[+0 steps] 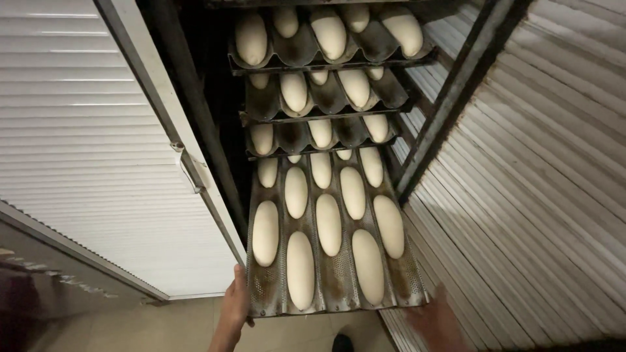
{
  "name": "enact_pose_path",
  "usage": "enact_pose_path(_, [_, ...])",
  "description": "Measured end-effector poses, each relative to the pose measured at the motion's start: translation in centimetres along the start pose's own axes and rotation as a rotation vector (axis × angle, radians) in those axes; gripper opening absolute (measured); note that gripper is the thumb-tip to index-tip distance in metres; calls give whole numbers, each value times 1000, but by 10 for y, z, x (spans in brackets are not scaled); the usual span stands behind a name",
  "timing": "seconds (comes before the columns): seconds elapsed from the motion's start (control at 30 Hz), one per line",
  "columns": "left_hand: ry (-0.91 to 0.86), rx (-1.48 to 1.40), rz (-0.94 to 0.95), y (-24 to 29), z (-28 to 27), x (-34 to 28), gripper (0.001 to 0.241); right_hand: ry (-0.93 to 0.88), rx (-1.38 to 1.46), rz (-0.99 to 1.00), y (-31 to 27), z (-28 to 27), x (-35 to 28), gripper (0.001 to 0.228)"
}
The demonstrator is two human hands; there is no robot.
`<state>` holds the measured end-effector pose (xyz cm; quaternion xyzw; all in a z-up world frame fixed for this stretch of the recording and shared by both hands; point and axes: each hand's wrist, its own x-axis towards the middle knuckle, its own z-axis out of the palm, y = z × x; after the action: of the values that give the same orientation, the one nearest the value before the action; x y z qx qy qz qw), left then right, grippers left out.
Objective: The recorder retrieves trays of bread dough from a proofer rack and uses a scoring blade to score the surface of each loaf before placing them back.
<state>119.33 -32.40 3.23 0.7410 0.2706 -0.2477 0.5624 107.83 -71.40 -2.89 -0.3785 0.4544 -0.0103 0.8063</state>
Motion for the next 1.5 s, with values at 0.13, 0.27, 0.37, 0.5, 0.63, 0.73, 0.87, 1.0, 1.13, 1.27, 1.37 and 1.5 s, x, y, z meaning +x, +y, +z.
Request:
enact_pose_path(0.13, [0, 39, 72, -6, 2, 4, 93, 45, -322, -148, -39, 8, 5, 67])
enact_pose_path(0.27, [-24, 73, 132, -14, 4, -1, 89, 9, -678, -147, -53, 45, -14, 74])
enact_pose_path(0.37, [-31, 37, 95, -21, 4, 3, 89, 126, -838, -145, -46, 39, 9, 76])
enact_pose_path(0.5, [-49, 169, 21, -31, -6, 11, 90, 120, -1033, -142, -38, 31, 0, 84])
enact_pose_path(0.63, [-94, 240, 102, -31, -12, -11, 93, 52, -1001, -111, -34, 27, -14, 94])
enact_pose_path(0.73, [-18, 238, 71, -46, -11, 2, 90, 56, -1024, -121, -35, 25, -21, 96])
enact_pose_path(0.87, [-48, 186, 77, -56, -13, -7, 90, 29, -1024, -173, -28, 18, -35, 92])
enact_pose_path(1.0, [3, 166, -5, -83, -17, -7, 91, 68, -1003, -121, -17, 9, -52, 88])
enact_pose_path(1.13, [67, 136, 11, -102, -14, -14, 98, 24, -898, -134, -11, -8, -63, 89])
enact_pose_path(1.27, [134, 118, 22, -129, -17, -35, 93, 15, -902, -181, 5, -40, -69, 92])
enact_pose_path(1.37, [168, -31, 45, -170, -13, -39, 100, 26, -865, -245, 22, -82, -51, 88])
enact_pose_path(1.5, [281, -160, 85, -237, -7, -42, 76, 52, -839, -140, 38, -133, -51, 88])
